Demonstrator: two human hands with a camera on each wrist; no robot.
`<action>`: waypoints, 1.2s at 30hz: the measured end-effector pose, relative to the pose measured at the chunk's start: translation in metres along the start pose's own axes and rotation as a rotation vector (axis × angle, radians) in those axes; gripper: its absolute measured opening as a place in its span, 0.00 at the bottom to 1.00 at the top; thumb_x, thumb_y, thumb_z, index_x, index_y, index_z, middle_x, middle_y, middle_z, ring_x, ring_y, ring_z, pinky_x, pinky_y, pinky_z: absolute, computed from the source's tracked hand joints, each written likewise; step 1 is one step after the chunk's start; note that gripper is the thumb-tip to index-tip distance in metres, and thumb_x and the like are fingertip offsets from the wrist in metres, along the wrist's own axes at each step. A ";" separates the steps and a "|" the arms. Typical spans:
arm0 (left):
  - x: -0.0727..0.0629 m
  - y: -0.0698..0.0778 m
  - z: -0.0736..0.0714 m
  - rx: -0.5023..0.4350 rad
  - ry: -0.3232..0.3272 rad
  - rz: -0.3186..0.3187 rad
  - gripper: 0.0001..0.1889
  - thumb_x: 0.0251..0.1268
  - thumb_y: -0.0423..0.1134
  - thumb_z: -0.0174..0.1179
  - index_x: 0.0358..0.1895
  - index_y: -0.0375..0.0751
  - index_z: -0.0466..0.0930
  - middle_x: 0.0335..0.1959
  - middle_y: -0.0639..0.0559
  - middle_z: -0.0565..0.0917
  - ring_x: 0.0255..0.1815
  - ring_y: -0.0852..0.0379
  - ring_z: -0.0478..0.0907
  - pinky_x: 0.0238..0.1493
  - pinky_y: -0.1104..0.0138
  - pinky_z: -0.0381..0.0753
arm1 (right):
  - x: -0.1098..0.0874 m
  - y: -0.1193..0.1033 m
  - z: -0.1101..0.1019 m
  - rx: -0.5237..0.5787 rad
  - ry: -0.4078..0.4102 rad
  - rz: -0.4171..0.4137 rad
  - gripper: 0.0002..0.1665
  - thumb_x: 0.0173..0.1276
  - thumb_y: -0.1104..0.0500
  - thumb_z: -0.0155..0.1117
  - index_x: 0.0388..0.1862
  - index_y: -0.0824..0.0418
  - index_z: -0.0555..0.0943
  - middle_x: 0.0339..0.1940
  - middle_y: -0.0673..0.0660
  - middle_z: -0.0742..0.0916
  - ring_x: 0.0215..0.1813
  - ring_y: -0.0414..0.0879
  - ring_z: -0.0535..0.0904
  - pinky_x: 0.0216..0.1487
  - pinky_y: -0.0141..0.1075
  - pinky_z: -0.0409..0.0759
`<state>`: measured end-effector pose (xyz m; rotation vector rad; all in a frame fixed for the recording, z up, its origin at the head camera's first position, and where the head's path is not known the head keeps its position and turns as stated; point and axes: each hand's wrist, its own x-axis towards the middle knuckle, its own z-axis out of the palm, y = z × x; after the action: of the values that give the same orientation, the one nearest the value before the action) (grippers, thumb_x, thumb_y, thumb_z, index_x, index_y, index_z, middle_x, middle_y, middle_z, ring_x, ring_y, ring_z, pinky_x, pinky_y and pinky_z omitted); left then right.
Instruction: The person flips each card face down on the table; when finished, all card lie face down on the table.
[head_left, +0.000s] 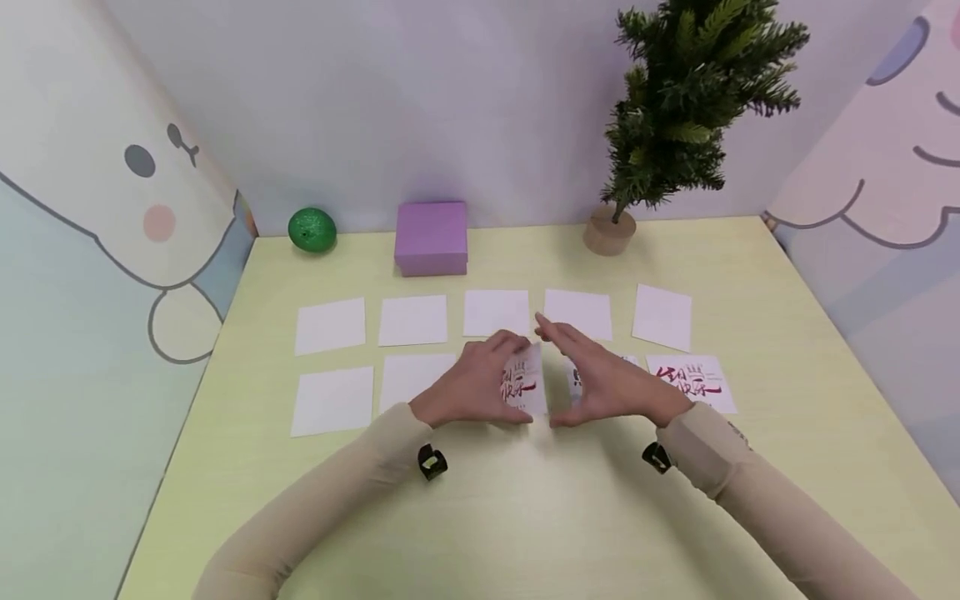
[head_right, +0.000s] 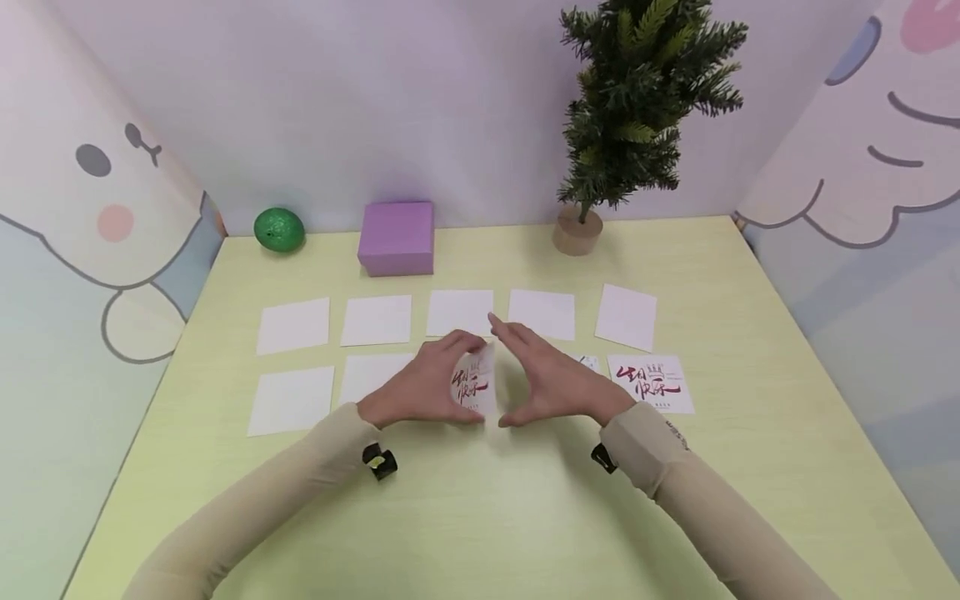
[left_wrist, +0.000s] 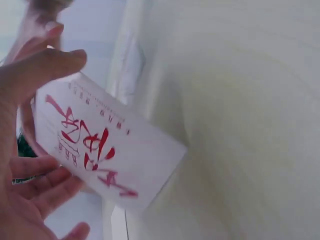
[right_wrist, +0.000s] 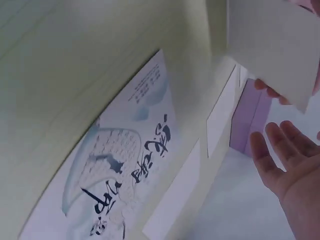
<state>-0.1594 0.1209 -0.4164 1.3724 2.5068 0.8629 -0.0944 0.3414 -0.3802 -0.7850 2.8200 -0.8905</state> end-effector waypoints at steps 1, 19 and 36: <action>-0.002 -0.002 -0.004 -0.101 0.018 -0.012 0.48 0.35 0.54 0.78 0.64 0.43 0.65 0.59 0.51 0.73 0.57 0.57 0.73 0.64 0.56 0.69 | 0.002 0.002 0.000 0.059 0.012 -0.024 0.79 0.39 0.50 0.84 0.80 0.55 0.40 0.70 0.62 0.67 0.69 0.57 0.67 0.62 0.53 0.73; -0.020 -0.022 -0.018 -0.214 0.098 0.025 0.48 0.37 0.49 0.78 0.67 0.50 0.63 0.68 0.49 0.65 0.71 0.52 0.60 0.65 0.47 0.66 | 0.017 0.007 0.030 -0.150 0.101 -0.109 0.46 0.45 0.48 0.76 0.65 0.55 0.70 0.63 0.58 0.75 0.57 0.52 0.76 0.55 0.47 0.77; -0.016 -0.032 0.001 0.315 -0.054 0.062 0.32 0.44 0.61 0.71 0.51 0.46 0.79 0.54 0.45 0.75 0.56 0.48 0.70 0.61 0.57 0.70 | 0.025 0.022 0.043 -0.380 -0.105 -0.119 0.31 0.57 0.43 0.68 0.57 0.55 0.78 0.65 0.63 0.75 0.68 0.56 0.69 0.65 0.52 0.69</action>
<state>-0.1728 0.0949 -0.4372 1.5462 2.6549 0.4441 -0.1164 0.3218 -0.4263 -1.0159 2.9086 -0.3098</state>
